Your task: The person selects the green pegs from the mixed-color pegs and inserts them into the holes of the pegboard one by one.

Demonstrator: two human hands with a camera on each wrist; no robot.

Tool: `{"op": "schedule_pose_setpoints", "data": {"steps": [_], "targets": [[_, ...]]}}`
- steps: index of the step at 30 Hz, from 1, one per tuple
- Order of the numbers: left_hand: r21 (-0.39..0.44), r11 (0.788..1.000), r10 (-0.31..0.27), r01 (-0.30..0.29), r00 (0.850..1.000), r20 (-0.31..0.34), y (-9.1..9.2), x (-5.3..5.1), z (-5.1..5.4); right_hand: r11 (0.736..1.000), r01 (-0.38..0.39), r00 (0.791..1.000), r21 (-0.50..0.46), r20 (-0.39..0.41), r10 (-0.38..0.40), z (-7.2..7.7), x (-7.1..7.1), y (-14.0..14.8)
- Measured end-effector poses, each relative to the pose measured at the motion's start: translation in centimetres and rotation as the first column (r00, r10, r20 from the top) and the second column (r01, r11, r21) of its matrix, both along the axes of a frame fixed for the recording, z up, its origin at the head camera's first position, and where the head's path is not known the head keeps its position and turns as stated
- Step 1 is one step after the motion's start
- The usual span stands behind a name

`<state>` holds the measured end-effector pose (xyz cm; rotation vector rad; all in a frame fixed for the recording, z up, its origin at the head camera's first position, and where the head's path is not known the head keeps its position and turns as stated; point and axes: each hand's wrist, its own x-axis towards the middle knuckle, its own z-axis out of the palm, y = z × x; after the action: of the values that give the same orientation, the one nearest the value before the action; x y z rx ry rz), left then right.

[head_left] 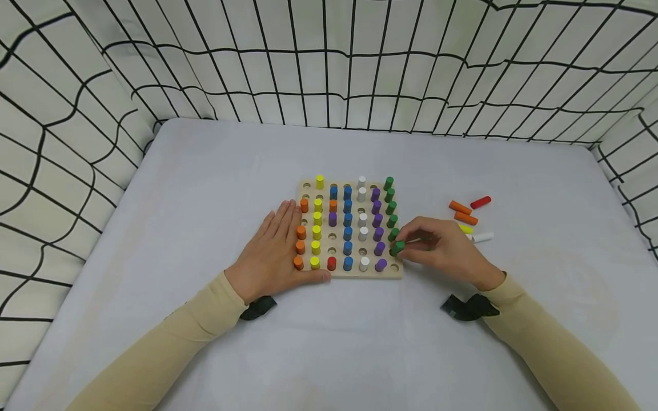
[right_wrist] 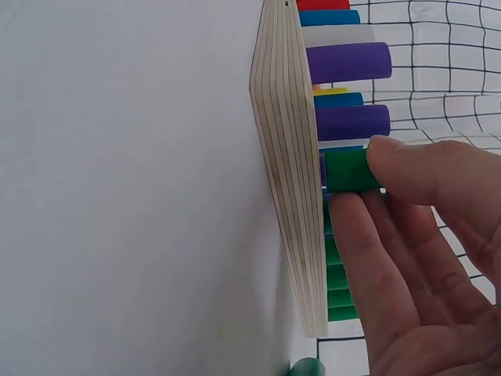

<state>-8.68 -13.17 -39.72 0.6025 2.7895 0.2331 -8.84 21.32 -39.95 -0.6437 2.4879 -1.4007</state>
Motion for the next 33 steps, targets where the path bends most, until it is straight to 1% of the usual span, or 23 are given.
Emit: {"op": "schedule_pose_setpoints", "data": {"steps": [4, 14, 22, 27, 30, 33], "targets": [[-0.003, 1.000, -0.004, 0.004, 1.000, -0.006, 0.02, -0.03, 0.03, 1.000, 0.005, 1.000, 0.017, -0.007, -0.005, 0.14, 0.01, -0.08], [-0.004, 1.000, -0.011, 0.011, 1.000, -0.013, 0.11, -0.21, 0.05, 1.000, -0.008, 1.000, -0.002, -0.017, 0.008, -0.07, -0.11, 0.04], [0.002, 1.000, -0.007, 0.007, 1.000, -0.013, 0.04, -0.18, 0.09, 0.999, -0.021, 0.999, -0.034, 0.028, 0.022, 0.11, -0.14, 0.08], [-0.001, 1.000, -0.009, 0.009, 1.000, -0.012, 0.02, -0.11, 0.03, 1.000, 0.001, 0.999, -0.015, 0.039, 0.000, 0.42, -0.02, 0.19], [0.000, 1.000, -0.010, 0.010, 1.000, -0.012, 0.00, -0.07, -0.02, 1.000, 0.017, 0.999, -0.001, 0.029, -0.017, 0.59, -0.01, 0.39], [0.001, 1.000, -0.011, 0.011, 1.000, -0.014, -0.03, -0.02, -0.07, 1.000, 0.024, 1.000, 0.013, -0.007, -0.024, 0.67, -0.09, 0.60]]}}
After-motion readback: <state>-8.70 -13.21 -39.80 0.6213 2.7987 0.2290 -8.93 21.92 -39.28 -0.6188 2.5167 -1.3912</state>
